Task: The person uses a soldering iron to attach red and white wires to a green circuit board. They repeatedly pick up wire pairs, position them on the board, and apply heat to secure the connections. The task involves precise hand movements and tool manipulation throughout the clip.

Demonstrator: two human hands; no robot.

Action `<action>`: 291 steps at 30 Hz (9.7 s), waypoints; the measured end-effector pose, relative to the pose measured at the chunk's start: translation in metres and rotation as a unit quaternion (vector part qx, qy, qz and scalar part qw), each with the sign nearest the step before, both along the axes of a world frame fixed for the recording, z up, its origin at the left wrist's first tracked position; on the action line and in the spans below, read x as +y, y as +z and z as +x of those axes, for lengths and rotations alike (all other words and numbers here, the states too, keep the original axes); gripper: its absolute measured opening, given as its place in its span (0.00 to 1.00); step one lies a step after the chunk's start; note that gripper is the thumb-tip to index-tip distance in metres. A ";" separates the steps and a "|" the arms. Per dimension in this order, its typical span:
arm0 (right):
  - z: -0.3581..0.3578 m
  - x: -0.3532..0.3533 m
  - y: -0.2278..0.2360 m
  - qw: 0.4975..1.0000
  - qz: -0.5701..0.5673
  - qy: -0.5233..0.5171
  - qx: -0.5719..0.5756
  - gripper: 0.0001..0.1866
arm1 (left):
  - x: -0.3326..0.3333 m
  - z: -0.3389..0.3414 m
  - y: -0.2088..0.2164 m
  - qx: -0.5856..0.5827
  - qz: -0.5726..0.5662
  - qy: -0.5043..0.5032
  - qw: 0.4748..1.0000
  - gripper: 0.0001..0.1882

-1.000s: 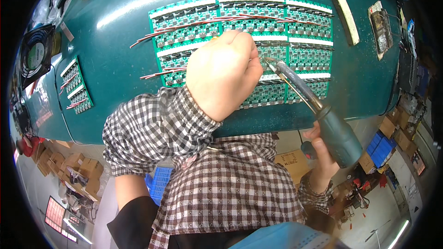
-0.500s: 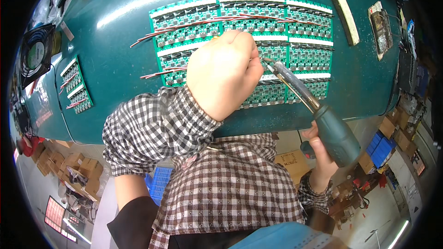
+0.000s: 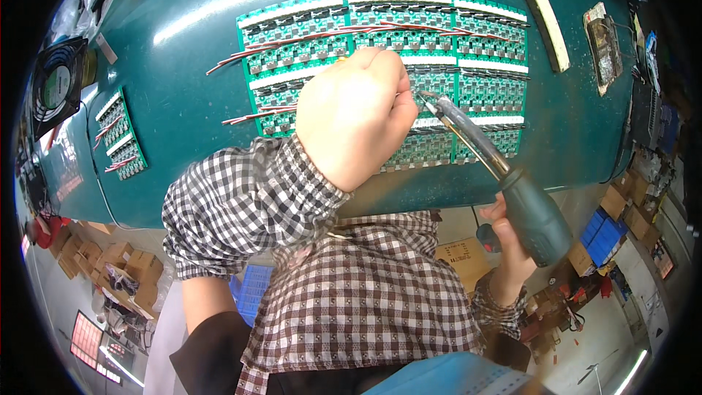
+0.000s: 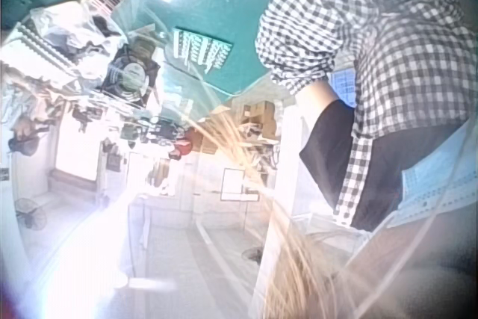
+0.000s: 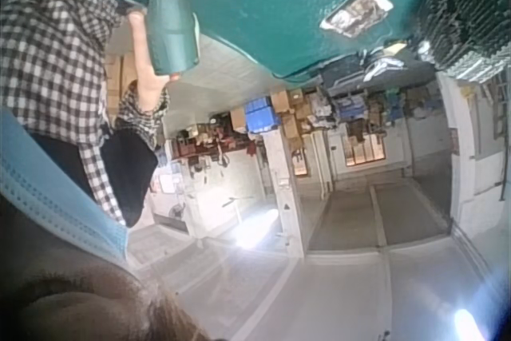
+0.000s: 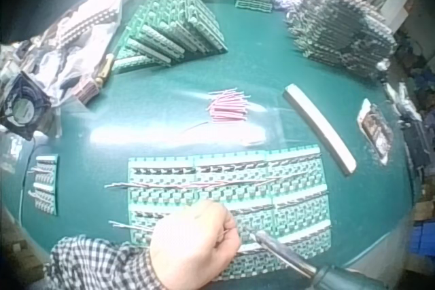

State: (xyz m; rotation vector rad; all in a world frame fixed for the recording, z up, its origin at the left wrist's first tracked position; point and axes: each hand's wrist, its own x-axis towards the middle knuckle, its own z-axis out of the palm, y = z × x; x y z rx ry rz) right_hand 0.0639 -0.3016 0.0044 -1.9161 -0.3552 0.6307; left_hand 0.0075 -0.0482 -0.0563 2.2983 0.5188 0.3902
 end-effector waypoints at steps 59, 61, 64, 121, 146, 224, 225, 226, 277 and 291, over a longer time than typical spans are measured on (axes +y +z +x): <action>0.030 -0.026 -0.009 0.902 0.342 -0.235 0.123 0.24 | -0.015 -0.008 0.051 -0.095 -0.140 -0.072 0.983 0.11; 0.014 -0.010 -0.007 0.892 0.375 -0.197 0.157 0.24 | -0.022 -0.008 0.045 -0.093 -0.383 -0.055 0.918 0.11; 0.001 0.000 -0.012 0.898 0.378 -0.138 0.177 0.25 | -0.026 -0.001 0.046 -0.099 -0.605 0.002 0.790 0.11; -0.003 0.008 0.007 0.985 0.056 -0.094 0.134 0.22 | 0.005 0.000 -0.007 -0.001 0.082 -0.056 0.995 0.09; -0.003 0.012 0.011 0.990 0.031 -0.063 0.124 0.19 | 0.007 0.001 -0.007 -0.010 0.056 -0.057 0.997 0.09; 0.021 0.005 -0.001 0.980 0.091 -0.166 0.064 0.24 | -0.006 -0.024 0.011 0.048 0.097 -0.119 0.987 0.22; 0.021 0.007 0.000 0.980 0.087 -0.167 0.063 0.24 | -0.008 -0.024 0.011 0.049 0.107 -0.117 0.986 0.22; 0.020 0.007 0.001 0.979 0.090 -0.171 0.060 0.24 | -0.010 -0.025 0.011 0.049 0.117 -0.114 0.985 0.22; 0.030 -0.004 -0.002 0.970 0.183 -0.152 0.050 0.23 | 0.068 0.013 0.040 0.042 -0.101 -0.054 0.993 0.04; 0.024 -0.017 -0.006 0.968 0.206 -0.132 0.056 0.23 | 0.020 0.001 0.029 0.060 0.005 -0.062 0.996 0.04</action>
